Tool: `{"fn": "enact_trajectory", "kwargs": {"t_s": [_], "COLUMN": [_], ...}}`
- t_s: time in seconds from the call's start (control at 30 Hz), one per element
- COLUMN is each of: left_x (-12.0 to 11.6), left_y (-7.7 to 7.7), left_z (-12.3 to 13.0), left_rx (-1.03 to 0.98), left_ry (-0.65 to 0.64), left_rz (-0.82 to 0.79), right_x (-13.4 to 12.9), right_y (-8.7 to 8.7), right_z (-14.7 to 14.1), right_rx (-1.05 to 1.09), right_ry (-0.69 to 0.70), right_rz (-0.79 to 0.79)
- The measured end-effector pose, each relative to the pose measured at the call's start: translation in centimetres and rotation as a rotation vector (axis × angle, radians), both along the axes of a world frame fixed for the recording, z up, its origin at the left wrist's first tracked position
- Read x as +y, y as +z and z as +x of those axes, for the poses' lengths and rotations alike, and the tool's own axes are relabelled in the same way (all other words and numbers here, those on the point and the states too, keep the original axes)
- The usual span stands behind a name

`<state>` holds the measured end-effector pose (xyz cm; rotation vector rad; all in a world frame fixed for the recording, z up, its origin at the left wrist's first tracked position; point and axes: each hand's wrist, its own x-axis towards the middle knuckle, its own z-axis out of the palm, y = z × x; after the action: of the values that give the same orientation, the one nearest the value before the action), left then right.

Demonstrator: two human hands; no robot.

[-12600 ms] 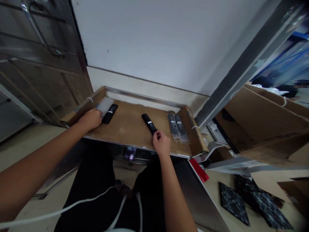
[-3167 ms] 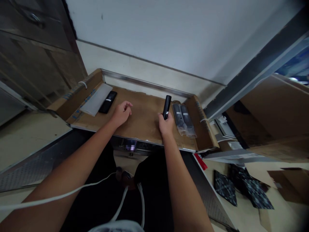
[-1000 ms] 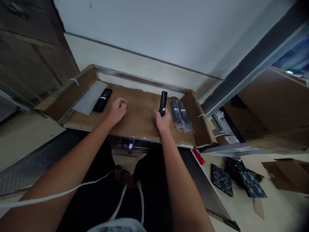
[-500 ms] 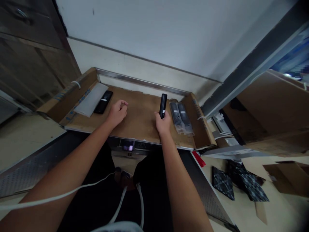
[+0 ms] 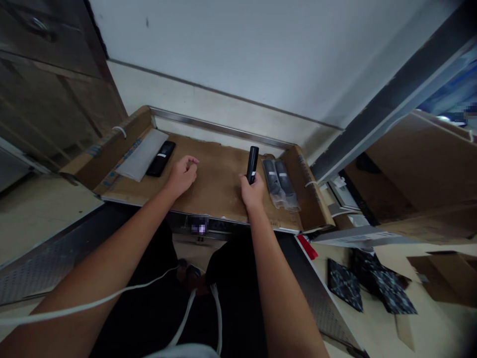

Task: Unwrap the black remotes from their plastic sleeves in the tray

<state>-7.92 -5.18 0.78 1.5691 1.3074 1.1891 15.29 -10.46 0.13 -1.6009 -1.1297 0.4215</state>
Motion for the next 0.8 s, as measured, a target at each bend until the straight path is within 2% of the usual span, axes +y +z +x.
{"fn": "enact_trajectory", "kwargs": {"t_s": [0.8], "left_x": [-0.25], "left_y": [0.33], "left_z": [0.11], "left_rx": [-0.020], "left_ry": [-0.010], "left_rz": [-0.020], "right_x": [0.02], "right_y": [0.00], "right_z": [0.01], "right_rx": [0.011], "right_ry": [0.004], "right_rz": [-0.003]}}
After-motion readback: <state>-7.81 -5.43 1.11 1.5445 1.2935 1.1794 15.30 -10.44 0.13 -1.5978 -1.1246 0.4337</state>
